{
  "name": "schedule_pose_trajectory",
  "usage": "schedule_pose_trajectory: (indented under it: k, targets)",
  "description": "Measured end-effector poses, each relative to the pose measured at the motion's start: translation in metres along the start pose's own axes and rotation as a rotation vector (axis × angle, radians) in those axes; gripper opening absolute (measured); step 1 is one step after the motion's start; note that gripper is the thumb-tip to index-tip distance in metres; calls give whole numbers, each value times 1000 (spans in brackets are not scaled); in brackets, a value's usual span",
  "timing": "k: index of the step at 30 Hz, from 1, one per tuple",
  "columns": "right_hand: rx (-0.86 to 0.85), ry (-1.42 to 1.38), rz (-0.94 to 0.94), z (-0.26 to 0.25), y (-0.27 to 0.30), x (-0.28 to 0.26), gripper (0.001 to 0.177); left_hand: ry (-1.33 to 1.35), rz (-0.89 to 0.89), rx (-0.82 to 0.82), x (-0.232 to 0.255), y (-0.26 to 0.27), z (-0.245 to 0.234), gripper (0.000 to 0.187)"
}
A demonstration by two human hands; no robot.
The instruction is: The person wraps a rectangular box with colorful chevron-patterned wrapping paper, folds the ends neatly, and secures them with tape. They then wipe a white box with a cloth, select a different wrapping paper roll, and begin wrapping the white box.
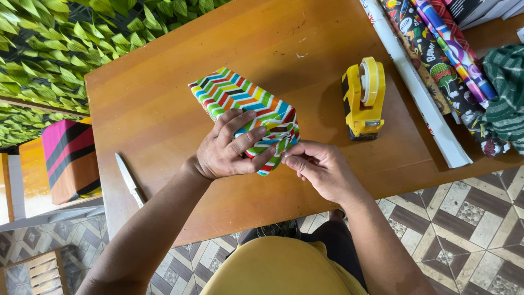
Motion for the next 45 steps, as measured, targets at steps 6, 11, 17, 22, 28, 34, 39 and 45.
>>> schedule_pose_trajectory:
  k: [6,11,17,22,28,34,39,45]
  targets:
    - [23,127,67,0,-3,-9,16,-11,10,2,2,-1,0,39]
    - [84,184,65,4,-1,-18,16,-71,28,-9,5,3,2,37]
    - [150,215,116,6,-1,-17,16,-78,43,3,8,2,3,37]
    - [196,290,180,8,-3,-15,24,-48,70,13,8,2,3,35]
    - [238,364,265,8,-1,-14,33,-54,90,6,11,4,-1,31]
    - [268,373,245,4,4,-2,42,-28,77,29,9,3,-9,31]
    - [330,409,84,-4,1,10,43,-3,7,14,5,-2,-16,36]
    - [78,-102,-211,4,-10,2,74,166,-50,-17,4,-11,-22,34]
Point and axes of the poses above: each hand's wrist, its own y-axis away from the middle knuckle, its own z-axis out of the palm, x = y × z, the point moved 6 cm from there along -y, towards the middle knuckle, and after that the axes turned 10 degrees about -z, right-handed, at the moved point
